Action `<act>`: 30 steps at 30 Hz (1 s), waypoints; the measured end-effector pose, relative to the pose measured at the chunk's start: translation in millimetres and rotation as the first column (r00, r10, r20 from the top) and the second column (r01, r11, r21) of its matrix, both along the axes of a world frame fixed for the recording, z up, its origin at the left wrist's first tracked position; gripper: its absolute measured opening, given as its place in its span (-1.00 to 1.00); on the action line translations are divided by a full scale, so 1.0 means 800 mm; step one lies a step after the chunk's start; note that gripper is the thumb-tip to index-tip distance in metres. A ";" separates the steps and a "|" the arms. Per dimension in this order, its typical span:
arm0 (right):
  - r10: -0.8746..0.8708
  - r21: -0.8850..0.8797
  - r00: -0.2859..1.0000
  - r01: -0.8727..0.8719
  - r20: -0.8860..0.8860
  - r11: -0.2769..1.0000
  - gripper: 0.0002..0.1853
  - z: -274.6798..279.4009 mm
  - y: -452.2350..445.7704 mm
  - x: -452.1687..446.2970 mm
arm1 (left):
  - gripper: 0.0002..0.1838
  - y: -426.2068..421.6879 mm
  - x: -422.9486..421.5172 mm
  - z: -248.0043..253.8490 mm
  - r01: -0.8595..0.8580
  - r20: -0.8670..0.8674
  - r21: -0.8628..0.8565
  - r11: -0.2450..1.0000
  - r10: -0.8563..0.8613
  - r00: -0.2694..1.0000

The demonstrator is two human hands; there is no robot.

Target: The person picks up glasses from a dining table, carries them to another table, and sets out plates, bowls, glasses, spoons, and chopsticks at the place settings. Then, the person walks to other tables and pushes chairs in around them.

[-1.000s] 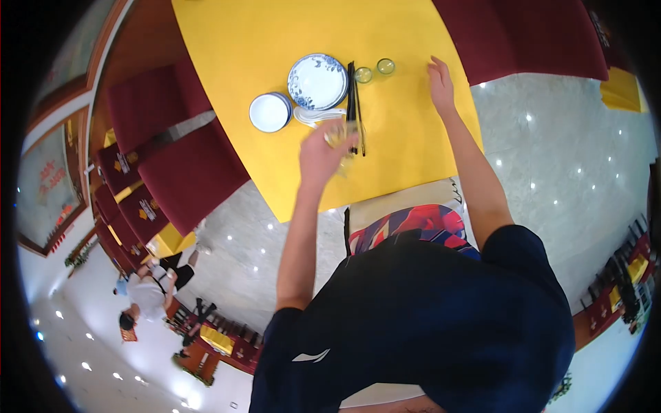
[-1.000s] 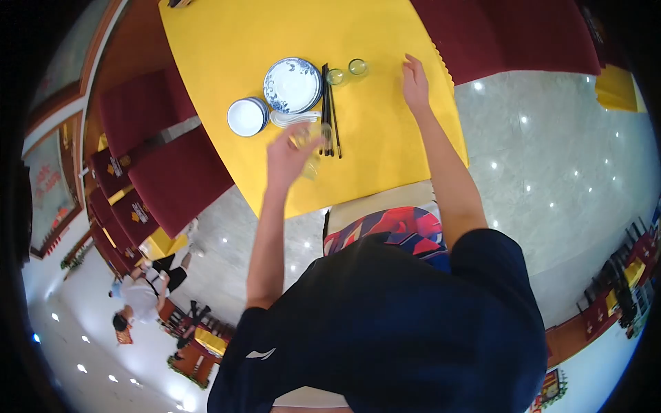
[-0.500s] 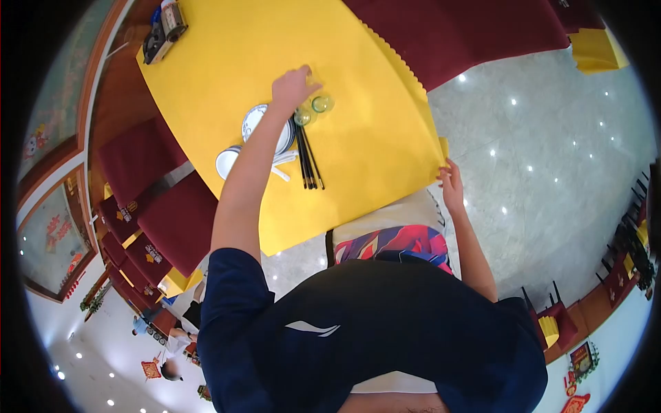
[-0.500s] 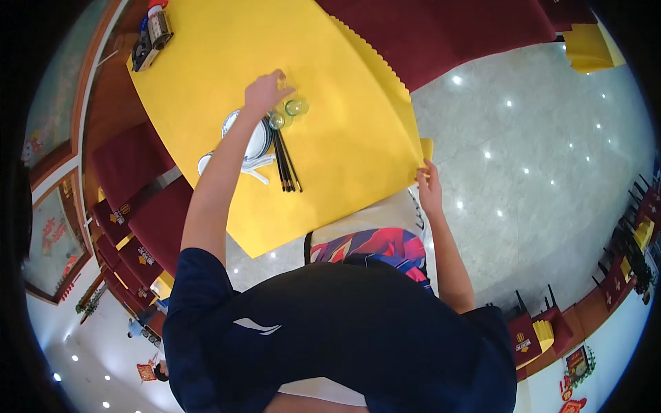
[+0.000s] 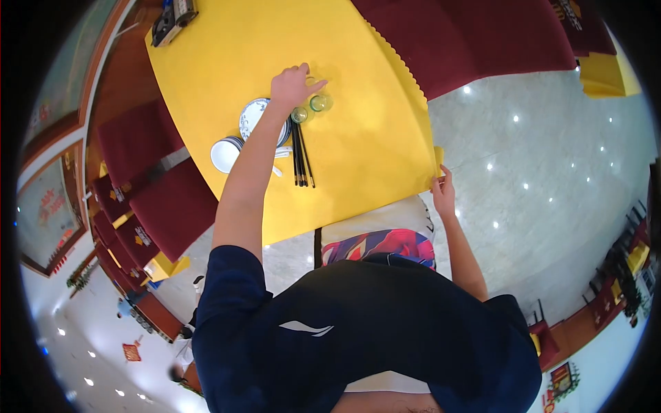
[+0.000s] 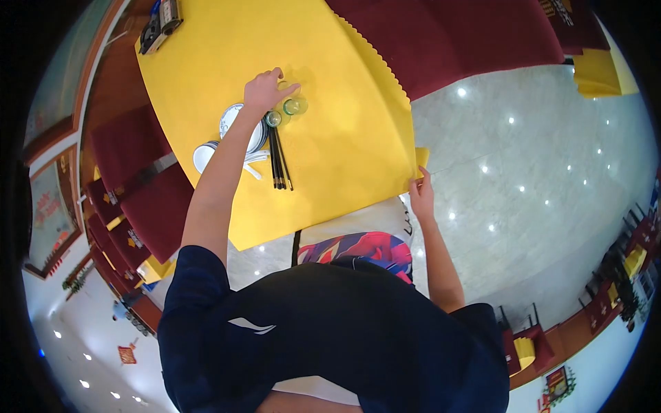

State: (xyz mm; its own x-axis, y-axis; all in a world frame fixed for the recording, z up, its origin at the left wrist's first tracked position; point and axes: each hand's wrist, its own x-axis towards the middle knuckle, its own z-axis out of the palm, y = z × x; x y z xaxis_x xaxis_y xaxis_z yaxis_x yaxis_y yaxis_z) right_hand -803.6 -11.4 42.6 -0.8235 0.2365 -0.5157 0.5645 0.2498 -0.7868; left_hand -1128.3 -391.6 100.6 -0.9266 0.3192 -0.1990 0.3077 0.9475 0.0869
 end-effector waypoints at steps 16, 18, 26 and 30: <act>-0.132 0.033 0.991 0.131 0.032 0.991 -0.47 0.014 -0.012 0.110 | -0.34 -0.037 0.036 -0.051 -0.560 0.111 0.335 0.758 0.558 0.822; -0.205 0.077 0.970 0.196 0.132 0.978 -0.45 0.010 -0.010 0.163 | -0.34 -0.052 0.028 -0.075 -0.556 0.139 0.515 0.653 0.576 0.805; -0.616 0.087 0.726 0.623 0.304 0.777 -0.43 -0.028 -0.066 0.438 | -0.42 -0.106 0.115 0.015 -0.395 0.489 0.871 -0.292 0.448 0.748; -0.517 0.141 0.722 0.516 0.460 0.845 -0.45 -0.023 -0.188 0.547 | -0.59 -0.126 0.297 0.027 -0.467 0.511 0.859 -0.207 0.378 0.772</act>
